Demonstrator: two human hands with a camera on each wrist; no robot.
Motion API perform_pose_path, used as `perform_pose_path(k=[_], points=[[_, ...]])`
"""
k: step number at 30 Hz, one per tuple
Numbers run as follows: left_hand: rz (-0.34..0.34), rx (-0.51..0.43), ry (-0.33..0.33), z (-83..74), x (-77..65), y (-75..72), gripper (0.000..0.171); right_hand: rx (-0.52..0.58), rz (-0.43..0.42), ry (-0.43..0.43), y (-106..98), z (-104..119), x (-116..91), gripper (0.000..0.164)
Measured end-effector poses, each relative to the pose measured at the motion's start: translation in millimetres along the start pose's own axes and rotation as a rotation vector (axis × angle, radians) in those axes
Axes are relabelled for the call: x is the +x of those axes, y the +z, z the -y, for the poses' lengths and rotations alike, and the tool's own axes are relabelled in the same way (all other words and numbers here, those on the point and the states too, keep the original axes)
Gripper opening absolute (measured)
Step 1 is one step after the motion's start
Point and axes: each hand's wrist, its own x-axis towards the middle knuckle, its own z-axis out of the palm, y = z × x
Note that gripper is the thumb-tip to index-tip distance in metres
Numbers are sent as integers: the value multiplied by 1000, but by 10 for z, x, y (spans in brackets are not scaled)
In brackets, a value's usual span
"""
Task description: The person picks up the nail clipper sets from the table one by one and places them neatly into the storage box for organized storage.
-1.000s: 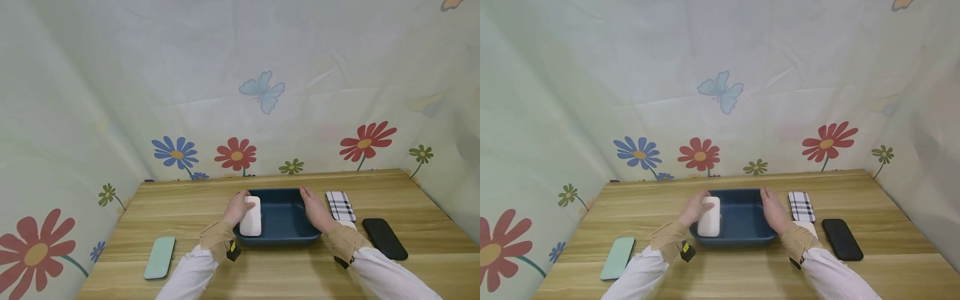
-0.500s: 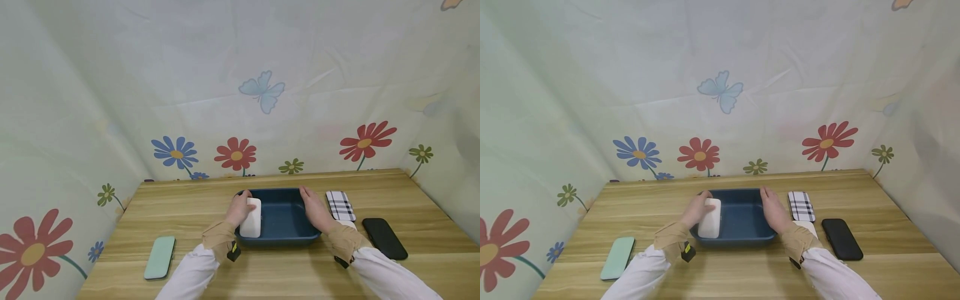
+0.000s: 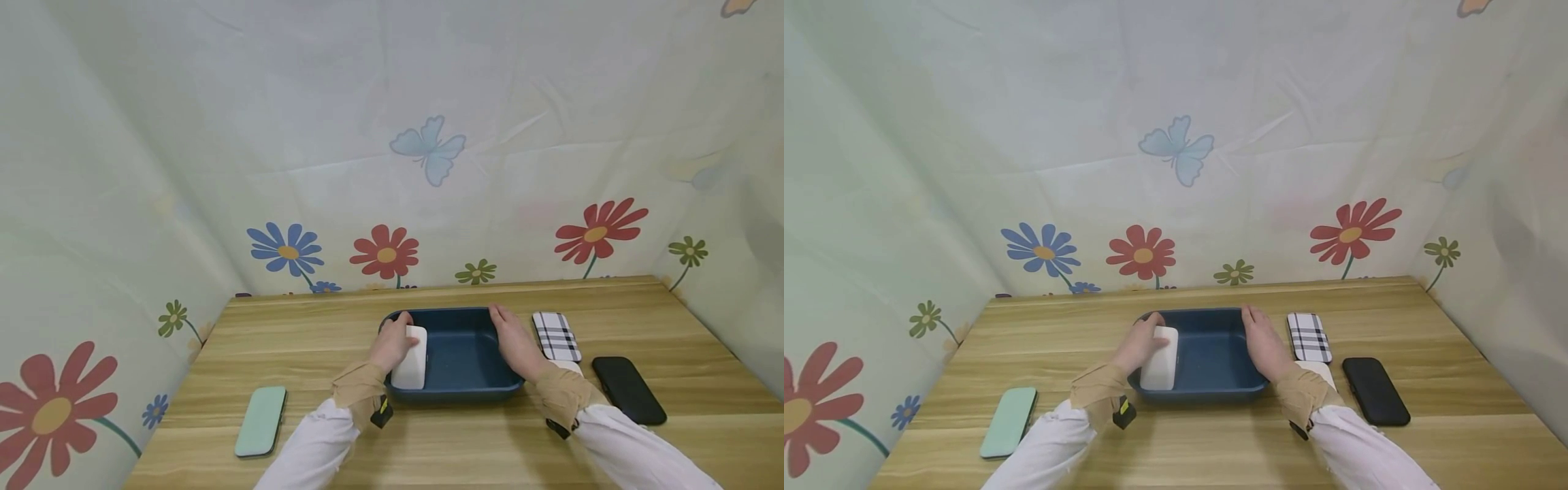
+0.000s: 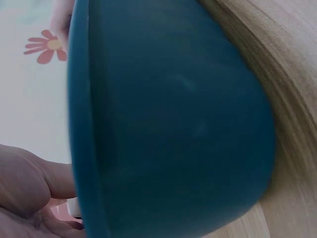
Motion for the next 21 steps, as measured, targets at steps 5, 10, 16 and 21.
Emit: perform_pose_path(k=[5,10,16,21], points=[[9,34,-3,-11,14,-2,25,-2,8,0,16,-15,2,42],[2,66,10,-42,26,-19,24,7,19,21,2,-16,7,41],[-26,152,26,-47,67,-12,20,10,11,20,1,-19,0,41],[-32,321,117,-37,87,-19,16,6,16,23,-3,2,-2,39]])
